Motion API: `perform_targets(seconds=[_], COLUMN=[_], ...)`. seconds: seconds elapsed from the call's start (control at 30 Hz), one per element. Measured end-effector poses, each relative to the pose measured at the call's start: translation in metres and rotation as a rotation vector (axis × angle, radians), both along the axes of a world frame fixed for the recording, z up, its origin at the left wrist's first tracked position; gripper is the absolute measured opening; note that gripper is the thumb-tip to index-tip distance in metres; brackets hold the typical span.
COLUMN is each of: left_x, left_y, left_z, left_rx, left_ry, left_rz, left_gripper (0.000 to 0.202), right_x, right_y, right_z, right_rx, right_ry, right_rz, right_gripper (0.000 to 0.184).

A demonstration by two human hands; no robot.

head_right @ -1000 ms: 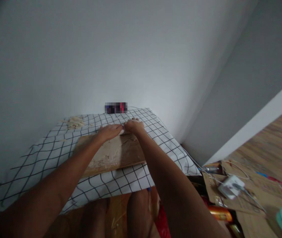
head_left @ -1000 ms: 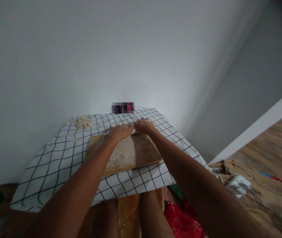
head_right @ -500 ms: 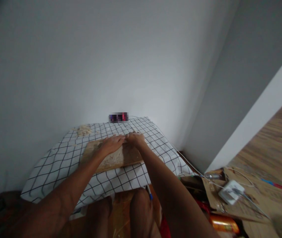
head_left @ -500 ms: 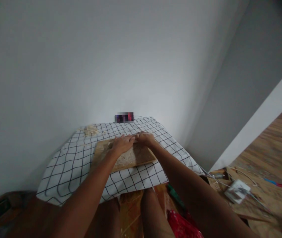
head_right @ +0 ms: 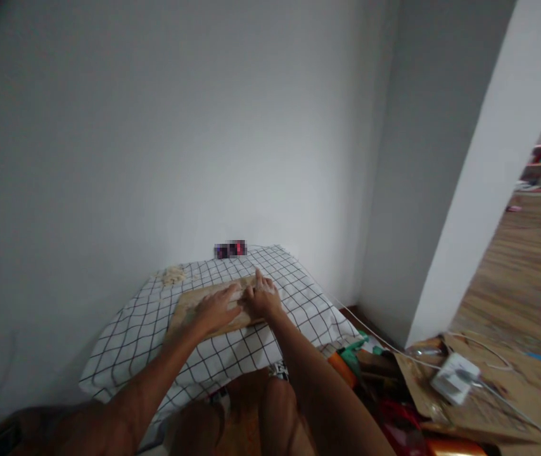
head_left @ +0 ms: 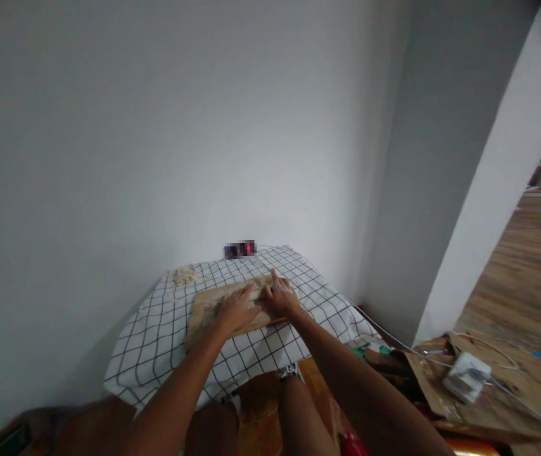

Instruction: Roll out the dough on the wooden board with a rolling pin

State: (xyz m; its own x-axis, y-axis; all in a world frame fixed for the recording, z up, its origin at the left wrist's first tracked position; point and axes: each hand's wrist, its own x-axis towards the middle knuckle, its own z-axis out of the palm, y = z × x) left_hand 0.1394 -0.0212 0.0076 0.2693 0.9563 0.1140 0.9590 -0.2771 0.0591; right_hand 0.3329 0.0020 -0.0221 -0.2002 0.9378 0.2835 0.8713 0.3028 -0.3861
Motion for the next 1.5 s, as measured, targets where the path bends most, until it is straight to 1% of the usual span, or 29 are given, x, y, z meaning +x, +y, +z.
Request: perform_targets(seconds=[0.1,0.17,0.23,0.3,0.43,0.5,0.57,0.73,0.83,0.9,0.93,1.0,1.1,1.13,1.23,1.3,1.5], left_x=[0.001,0.002,0.004,0.006,0.007,0.005,0.002,-0.01,-0.016,-0.018,-0.019,-0.017,-0.011,-0.01,-0.009,-0.011,-0.014], left_y=[0.0,0.003,0.005,0.006,0.007,0.008,0.01,0.018,0.024,0.027,0.028,0.03,0.033,0.034,0.039,0.043,0.057], left_z=[-0.002,-0.004,-0.005,-0.007,-0.008,-0.007,-0.007,-0.01,-0.011,-0.012,-0.012,-0.015,-0.02,-0.021,-0.023,-0.022,-0.012], left_rx=[0.002,0.025,0.038,0.054,0.082,0.095,0.114,0.169,0.187,0.191,0.196,0.216,0.254,0.257,0.227,0.194,0.092], left_ry=[-0.033,-0.037,-0.04,-0.05,-0.061,-0.066,-0.076,-0.12,-0.167,-0.175,-0.164,-0.118,-0.051,-0.041,-0.045,-0.058,-0.028], left_rz=[0.046,0.067,0.082,0.096,0.098,0.091,0.087,0.02,-0.044,-0.067,-0.06,0.008,0.142,0.161,0.144,0.136,0.15], left_gripper=[0.086,0.082,0.076,0.071,0.065,0.063,0.056,0.031,0.026,0.027,0.028,0.031,0.041,0.044,0.049,0.052,0.058], right_x=[-0.001,-0.001,0.0,0.001,0.002,0.002,0.003,0.004,0.004,0.003,0.003,0.002,0.0,0.0,0.001,0.004,0.008], right_y=[0.002,0.004,0.005,0.006,0.006,0.006,0.006,0.008,0.01,0.012,0.012,0.013,0.014,0.014,0.016,0.018,0.036], right_z=[0.0,0.0,-0.001,-0.003,-0.005,-0.005,-0.004,-0.002,-0.004,-0.007,-0.008,-0.011,-0.013,-0.014,-0.013,-0.01,-0.002], right_rx=[-0.051,-0.062,-0.062,-0.066,-0.073,-0.078,-0.081,-0.102,-0.089,-0.062,-0.047,-0.025,-0.017,-0.017,-0.028,-0.045,-0.078], right_ry=[0.131,0.185,0.205,0.215,0.231,0.238,0.243,0.261,0.262,0.263,0.266,0.281,0.288,0.282,0.252,0.214,0.102], right_rz=[-0.081,-0.075,-0.047,-0.035,-0.036,-0.029,-0.017,-0.018,-0.053,-0.066,-0.07,-0.079,-0.098,-0.103,-0.119,-0.105,-0.056], right_gripper=[0.065,0.082,0.093,0.098,0.102,0.102,0.099,0.076,0.077,0.08,0.08,0.075,0.062,0.059,0.051,0.048,0.049])
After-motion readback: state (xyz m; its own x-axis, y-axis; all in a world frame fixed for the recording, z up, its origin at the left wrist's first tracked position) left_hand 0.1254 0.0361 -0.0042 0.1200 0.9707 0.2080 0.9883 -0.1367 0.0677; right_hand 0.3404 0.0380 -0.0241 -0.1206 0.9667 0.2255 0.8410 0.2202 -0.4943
